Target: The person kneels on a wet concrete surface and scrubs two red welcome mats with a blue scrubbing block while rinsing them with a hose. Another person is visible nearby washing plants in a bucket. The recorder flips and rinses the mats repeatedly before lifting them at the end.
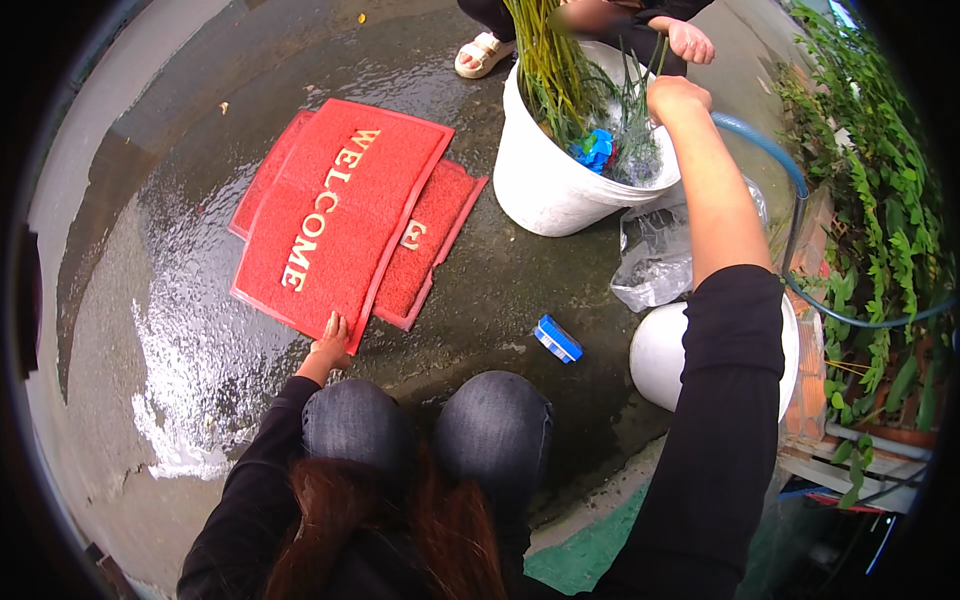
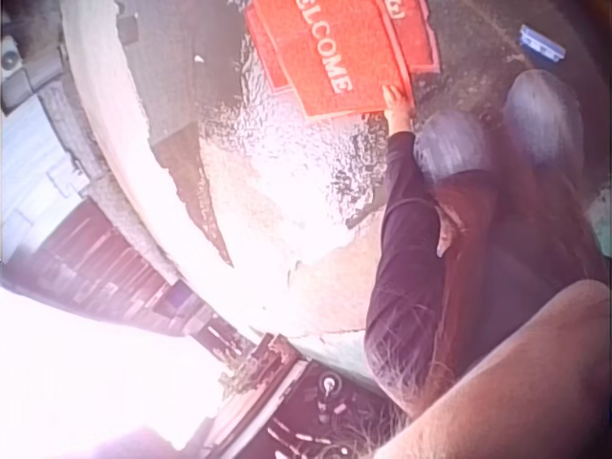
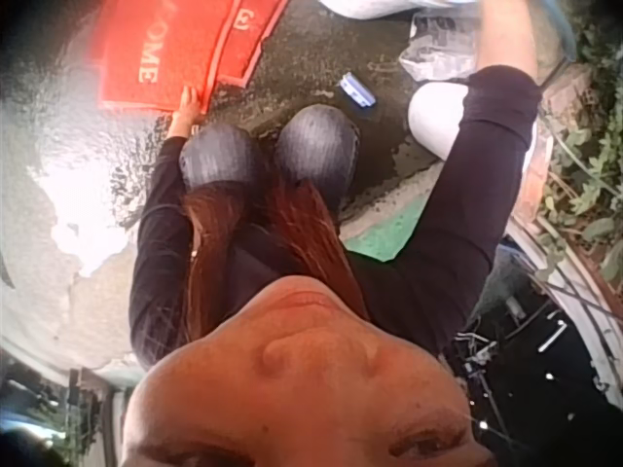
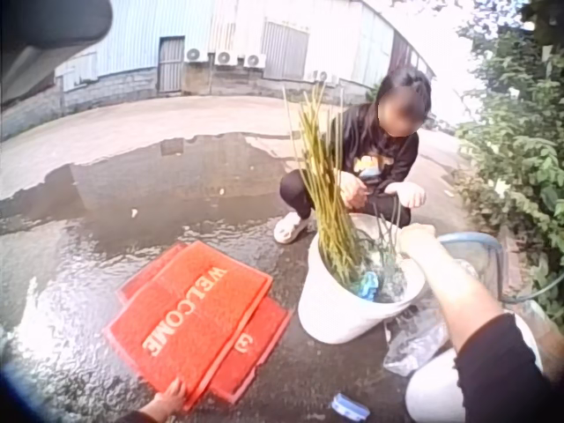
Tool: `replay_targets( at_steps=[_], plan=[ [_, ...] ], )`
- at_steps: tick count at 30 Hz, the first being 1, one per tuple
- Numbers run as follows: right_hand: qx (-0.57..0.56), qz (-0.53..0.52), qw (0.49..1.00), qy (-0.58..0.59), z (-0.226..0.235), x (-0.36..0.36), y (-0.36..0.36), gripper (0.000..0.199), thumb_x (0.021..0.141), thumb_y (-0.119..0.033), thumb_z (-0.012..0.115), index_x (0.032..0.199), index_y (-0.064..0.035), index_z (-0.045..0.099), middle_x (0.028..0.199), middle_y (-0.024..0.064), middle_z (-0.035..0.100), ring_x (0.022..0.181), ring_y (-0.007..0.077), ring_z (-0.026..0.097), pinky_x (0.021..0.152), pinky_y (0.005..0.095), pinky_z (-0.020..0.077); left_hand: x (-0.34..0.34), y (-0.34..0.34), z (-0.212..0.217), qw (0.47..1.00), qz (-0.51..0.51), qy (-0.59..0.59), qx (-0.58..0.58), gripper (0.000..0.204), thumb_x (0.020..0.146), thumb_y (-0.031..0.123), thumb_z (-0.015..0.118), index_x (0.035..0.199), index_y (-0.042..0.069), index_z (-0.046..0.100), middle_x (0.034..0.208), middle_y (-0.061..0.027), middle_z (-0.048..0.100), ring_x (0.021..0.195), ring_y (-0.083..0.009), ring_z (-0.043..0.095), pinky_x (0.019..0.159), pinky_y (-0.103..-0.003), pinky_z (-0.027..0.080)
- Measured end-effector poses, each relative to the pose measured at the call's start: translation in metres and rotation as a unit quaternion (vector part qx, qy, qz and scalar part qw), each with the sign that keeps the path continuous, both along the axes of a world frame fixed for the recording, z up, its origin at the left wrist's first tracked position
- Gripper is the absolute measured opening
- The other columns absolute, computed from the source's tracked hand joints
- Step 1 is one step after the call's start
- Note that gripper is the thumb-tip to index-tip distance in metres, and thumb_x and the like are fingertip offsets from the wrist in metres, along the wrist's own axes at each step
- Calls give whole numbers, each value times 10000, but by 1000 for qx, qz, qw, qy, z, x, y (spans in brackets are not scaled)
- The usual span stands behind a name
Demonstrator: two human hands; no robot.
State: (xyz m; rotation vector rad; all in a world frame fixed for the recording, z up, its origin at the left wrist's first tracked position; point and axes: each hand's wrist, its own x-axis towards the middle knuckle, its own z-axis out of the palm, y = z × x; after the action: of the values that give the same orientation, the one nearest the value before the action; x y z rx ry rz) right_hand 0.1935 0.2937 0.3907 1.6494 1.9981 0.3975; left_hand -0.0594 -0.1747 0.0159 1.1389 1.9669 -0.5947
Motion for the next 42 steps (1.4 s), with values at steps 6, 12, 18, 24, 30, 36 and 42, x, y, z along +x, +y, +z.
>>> replay_targets(
  at_steps=[6,12,18,24,30,36,42],
  plan=[
    [62,6,997,39,-3,5,14,331,851,-147,397,1124,-91,575,1185,127,538,1088,269,529,868,378,440,-2,-5,-7,1000,12,-3,5,814,778,201,507,1393,84,-13,1452,-117,-114,1352,-211,50,1034,-356,273],
    [111,27,991,71,-6,7,17,329,856,-152,381,1109,-86,581,1161,125,554,1056,282,548,852,393,453,1,-2,-3,1000,17,-11,8,796,781,188,480,1391,68,-17,1450,-131,-113,1352,-217,48,1039,-349,263],
    [84,18,995,49,-5,7,18,317,838,-133,432,1117,-90,577,1165,111,554,1060,276,545,848,386,457,1,-2,-1,1000,16,-8,12,772,789,177,458,1391,62,-12,1449,-136,-110,1352,-219,51,1035,-346,270],
    [-11,-13,1000,2,-4,3,8,346,764,-146,618,1106,-98,587,1181,83,548,1065,262,545,849,377,455,0,-3,4,1000,26,-8,8,785,781,171,470,1391,63,-12,1451,-130,-109,1352,-210,49,1035,-343,269],
    [-58,-101,992,-48,-14,3,16,378,752,-228,672,1102,-110,591,1157,42,570,1057,233,552,842,373,460,6,4,14,1000,-4,2,-13,848,748,200,520,1392,64,-15,1451,-128,-110,1353,-209,48,1033,-342,273],
    [-10,-66,998,9,-5,0,9,343,748,-267,676,1042,-102,612,1044,44,612,967,207,582,794,350,475,5,2,14,1000,-1,2,-11,897,721,219,564,1391,57,-11,1449,-142,-108,1353,-218,46,1039,-334,260],
    [-5,-43,997,70,3,0,1,375,740,-214,657,1098,-120,593,1159,73,565,1055,227,554,831,351,466,3,0,4,1000,-7,4,-7,924,706,229,583,1390,54,-13,1448,-147,-110,1353,-223,43,1035,-336,269]
  ],
)
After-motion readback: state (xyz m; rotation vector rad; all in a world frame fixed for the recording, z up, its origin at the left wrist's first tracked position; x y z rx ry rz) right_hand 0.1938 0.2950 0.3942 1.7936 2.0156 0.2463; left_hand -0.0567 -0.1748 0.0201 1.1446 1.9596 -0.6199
